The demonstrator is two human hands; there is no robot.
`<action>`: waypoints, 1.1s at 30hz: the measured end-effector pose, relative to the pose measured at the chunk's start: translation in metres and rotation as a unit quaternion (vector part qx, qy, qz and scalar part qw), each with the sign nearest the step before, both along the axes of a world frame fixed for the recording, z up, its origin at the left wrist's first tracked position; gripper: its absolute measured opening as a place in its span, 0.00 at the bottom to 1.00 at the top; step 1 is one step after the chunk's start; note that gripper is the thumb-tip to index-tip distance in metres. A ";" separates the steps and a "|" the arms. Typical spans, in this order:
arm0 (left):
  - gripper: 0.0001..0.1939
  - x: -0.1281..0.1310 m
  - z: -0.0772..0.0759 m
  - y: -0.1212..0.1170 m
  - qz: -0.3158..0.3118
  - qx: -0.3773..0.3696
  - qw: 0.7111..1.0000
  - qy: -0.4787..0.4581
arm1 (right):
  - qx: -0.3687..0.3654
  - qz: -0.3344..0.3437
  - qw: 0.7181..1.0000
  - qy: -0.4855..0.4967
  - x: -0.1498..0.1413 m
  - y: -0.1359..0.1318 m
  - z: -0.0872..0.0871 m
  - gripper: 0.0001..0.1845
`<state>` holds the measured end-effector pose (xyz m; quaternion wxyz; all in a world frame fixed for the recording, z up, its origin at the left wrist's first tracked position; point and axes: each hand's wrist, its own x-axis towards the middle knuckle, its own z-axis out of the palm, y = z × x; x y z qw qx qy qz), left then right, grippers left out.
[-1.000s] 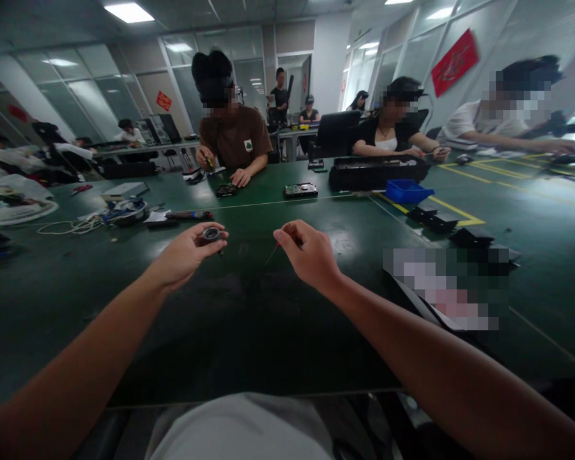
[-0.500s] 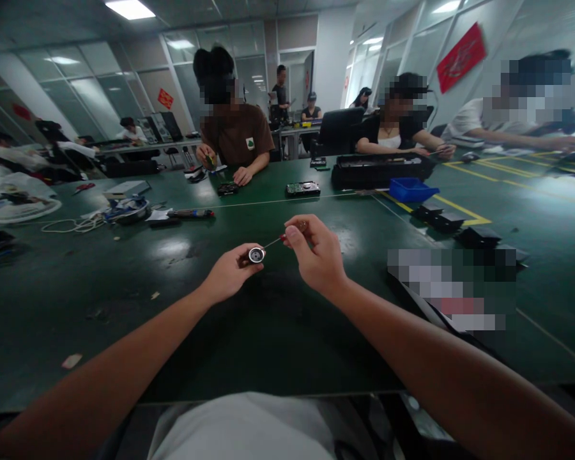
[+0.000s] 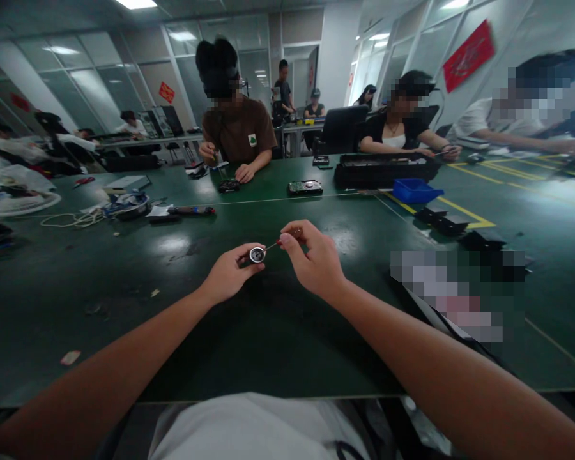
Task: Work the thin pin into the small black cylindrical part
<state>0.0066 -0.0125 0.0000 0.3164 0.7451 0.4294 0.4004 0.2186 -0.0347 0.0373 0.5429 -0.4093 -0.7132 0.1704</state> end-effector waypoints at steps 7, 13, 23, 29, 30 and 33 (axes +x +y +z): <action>0.21 -0.001 -0.005 0.003 0.015 0.003 1.000 -0.014 | 0.001 -0.018 1.000 -0.018 0.000 0.001 -0.002 0.09; 0.20 -0.003 -0.007 0.001 0.021 0.039 0.999 0.026 | 0.036 -0.055 0.994 -0.090 0.000 -0.001 0.001 0.11; 0.18 -0.003 -0.014 0.008 0.040 0.070 0.997 0.021 | 0.019 -0.060 0.995 -0.078 -0.002 0.005 -0.004 0.11; 0.18 -0.005 -0.015 0.008 0.044 0.075 0.996 0.030 | 0.021 -0.074 0.994 -0.078 -0.005 0.009 -0.004 0.13; 0.18 -0.005 -0.014 0.007 0.043 0.074 0.996 0.030 | 0.021 -0.076 0.994 -0.077 -0.006 0.010 -0.004 0.14; 0.18 -0.005 -0.014 0.007 0.044 0.066 0.996 0.030 | 0.031 -0.075 0.994 -0.073 -0.005 0.012 -0.003 0.15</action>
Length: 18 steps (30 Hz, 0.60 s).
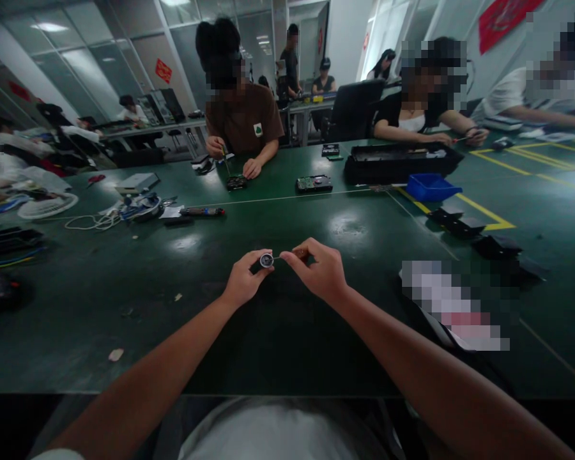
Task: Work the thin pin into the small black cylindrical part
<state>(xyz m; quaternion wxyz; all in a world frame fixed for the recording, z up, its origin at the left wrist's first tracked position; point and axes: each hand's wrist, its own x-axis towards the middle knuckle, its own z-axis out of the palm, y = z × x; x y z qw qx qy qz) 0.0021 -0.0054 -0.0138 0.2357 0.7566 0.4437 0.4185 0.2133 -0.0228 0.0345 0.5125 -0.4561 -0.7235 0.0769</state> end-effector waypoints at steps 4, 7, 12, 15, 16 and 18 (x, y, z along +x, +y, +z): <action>0.19 -0.001 -0.002 0.002 0.003 -0.002 1.000 -0.017 | 0.006 0.003 1.000 -0.002 0.001 0.000 -0.001 0.14; 0.20 -0.002 -0.003 0.003 0.005 -0.012 0.999 -0.034 | 0.002 0.006 1.000 -0.009 0.001 -0.003 -0.001 0.12; 0.20 -0.005 -0.003 0.004 0.020 0.008 0.999 -0.024 | -0.004 0.057 0.998 -0.023 0.000 -0.008 0.002 0.07; 0.20 -0.008 -0.002 0.004 0.027 0.015 0.999 -0.010 | -0.009 0.087 0.994 -0.062 0.000 -0.009 0.003 0.08; 0.20 -0.008 -0.001 0.004 0.029 0.015 0.999 -0.003 | -0.013 0.089 0.993 -0.074 -0.001 -0.009 0.003 0.08; 0.20 -0.009 0.000 0.004 0.029 0.017 0.999 0.013 | -0.020 0.077 0.993 -0.086 -0.001 -0.008 0.002 0.09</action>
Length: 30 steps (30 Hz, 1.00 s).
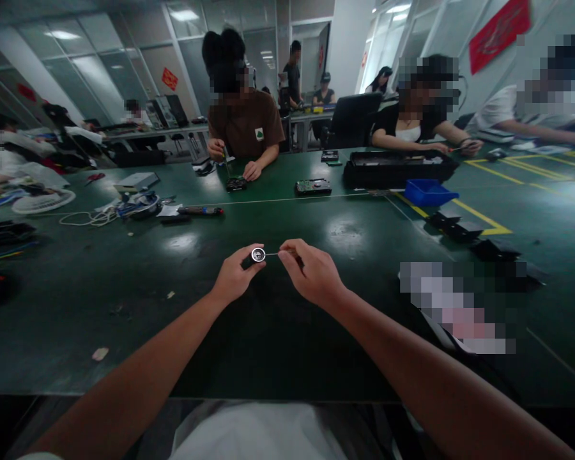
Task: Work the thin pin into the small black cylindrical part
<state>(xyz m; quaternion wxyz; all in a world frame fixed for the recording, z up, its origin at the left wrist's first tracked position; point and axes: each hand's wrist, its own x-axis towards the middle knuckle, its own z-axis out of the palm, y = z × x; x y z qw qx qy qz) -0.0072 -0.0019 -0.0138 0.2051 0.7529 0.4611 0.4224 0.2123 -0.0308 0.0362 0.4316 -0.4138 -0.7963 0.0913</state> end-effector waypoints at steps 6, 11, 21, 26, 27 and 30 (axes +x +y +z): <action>0.20 0.000 0.004 -0.003 -0.034 0.009 0.998 0.050 | 0.018 -0.040 0.999 0.010 -0.002 0.000 -0.004 0.10; 0.20 0.001 0.006 -0.005 -0.039 0.007 0.997 0.069 | 0.015 -0.021 1.000 -0.010 -0.001 -0.001 0.002 0.10; 0.20 0.000 0.007 -0.003 -0.029 -0.009 0.996 0.078 | -0.015 -0.018 1.000 -0.021 0.000 0.000 0.001 0.15; 0.19 -0.002 0.008 -0.003 -0.010 0.000 0.997 0.082 | -0.065 -0.045 0.996 -0.047 0.003 0.003 0.003 0.17; 0.19 -0.002 0.008 -0.003 -0.008 0.003 0.996 0.084 | -0.073 -0.051 0.995 -0.050 0.003 0.003 0.003 0.18; 0.20 -0.001 0.007 -0.003 -0.013 0.008 0.996 0.089 | -0.082 -0.047 0.995 -0.018 0.002 0.003 0.001 0.13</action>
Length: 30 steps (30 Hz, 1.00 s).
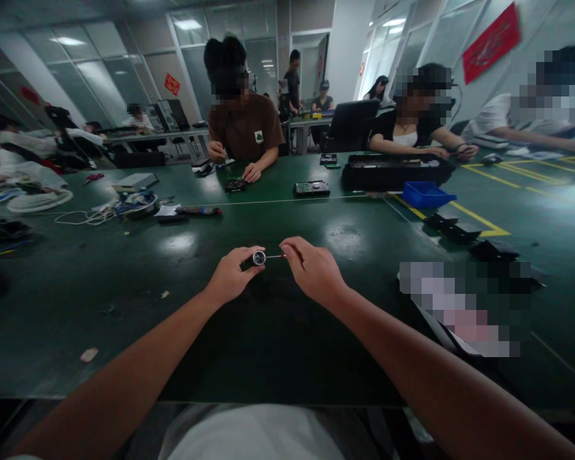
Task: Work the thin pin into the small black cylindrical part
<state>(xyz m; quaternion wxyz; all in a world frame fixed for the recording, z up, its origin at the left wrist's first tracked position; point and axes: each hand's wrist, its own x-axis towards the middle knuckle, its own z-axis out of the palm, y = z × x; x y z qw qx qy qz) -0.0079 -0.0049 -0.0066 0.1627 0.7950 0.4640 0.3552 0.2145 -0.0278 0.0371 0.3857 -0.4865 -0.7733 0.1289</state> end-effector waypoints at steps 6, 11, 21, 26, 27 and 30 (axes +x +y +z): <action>0.20 0.000 0.003 0.001 0.014 -0.012 1.000 0.003 | 0.006 0.040 0.998 0.041 -0.003 -0.004 -0.002 0.08; 0.19 -0.001 0.004 0.001 0.012 -0.019 1.000 0.009 | -0.012 0.021 0.999 0.036 -0.003 -0.002 -0.004 0.10; 0.19 -0.004 0.006 0.001 -0.021 0.011 0.999 0.025 | -0.153 0.015 0.923 0.354 -0.002 0.017 -0.018 0.14; 0.20 -0.005 0.007 0.003 -0.013 0.031 0.996 0.077 | -0.229 0.024 0.870 0.436 0.003 0.028 -0.025 0.16; 0.20 -0.005 0.006 0.004 -0.006 0.022 0.997 0.078 | -0.215 0.013 0.875 0.434 0.003 0.028 -0.025 0.16; 0.20 -0.005 0.004 0.005 0.002 0.003 0.997 0.078 | -0.165 -0.003 0.900 0.403 0.000 0.026 -0.026 0.15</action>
